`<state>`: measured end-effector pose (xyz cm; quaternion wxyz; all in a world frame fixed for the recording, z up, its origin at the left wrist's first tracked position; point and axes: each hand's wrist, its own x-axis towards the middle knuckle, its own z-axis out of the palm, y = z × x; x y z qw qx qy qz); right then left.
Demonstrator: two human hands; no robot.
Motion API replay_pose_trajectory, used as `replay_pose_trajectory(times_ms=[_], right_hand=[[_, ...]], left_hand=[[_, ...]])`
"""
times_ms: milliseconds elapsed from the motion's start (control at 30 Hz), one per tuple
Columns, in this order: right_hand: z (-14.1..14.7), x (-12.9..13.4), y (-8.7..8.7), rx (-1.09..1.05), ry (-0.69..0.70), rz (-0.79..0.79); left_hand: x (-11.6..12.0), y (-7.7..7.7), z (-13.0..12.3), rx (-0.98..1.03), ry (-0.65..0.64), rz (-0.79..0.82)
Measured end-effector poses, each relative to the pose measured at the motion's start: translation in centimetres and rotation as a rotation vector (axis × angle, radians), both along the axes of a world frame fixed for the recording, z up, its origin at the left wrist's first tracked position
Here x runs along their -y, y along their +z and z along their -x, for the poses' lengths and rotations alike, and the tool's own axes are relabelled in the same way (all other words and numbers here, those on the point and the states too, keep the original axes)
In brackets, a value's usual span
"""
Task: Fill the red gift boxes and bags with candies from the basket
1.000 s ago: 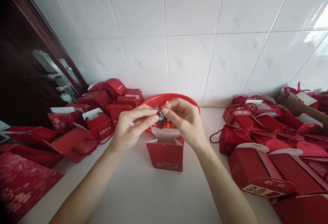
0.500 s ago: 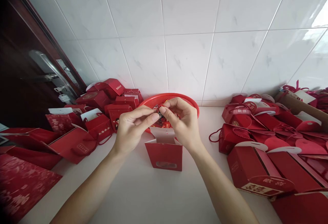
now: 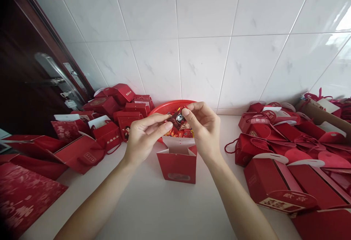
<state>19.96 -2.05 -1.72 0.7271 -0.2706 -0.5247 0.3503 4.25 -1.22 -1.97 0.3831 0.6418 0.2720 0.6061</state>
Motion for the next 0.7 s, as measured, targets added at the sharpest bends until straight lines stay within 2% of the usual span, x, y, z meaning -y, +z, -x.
replay_pose_trajectory(times_ms=[133, 333, 567, 700], right_hand=[[0.09, 0.12, 0.14, 0.003, 0.002, -0.019], [0.46, 0.33, 0.08, -0.044, 0.096, 0.03], [0.66, 0.24, -0.06, -0.148, 0.206, 0.13], [0.33, 0.31, 0.06, -0.067, 0.183, 0.097]], left_hand=[[0.25, 0.04, -0.15, -0.019, -0.034, -0.014], [0.18, -0.14, -0.15, -0.01, 0.077, -0.089], [-0.14, -0.54, -0.31, 0.096, 0.058, -0.127], [-0.1, -0.26, -0.04, 0.063, 0.064, -0.152]])
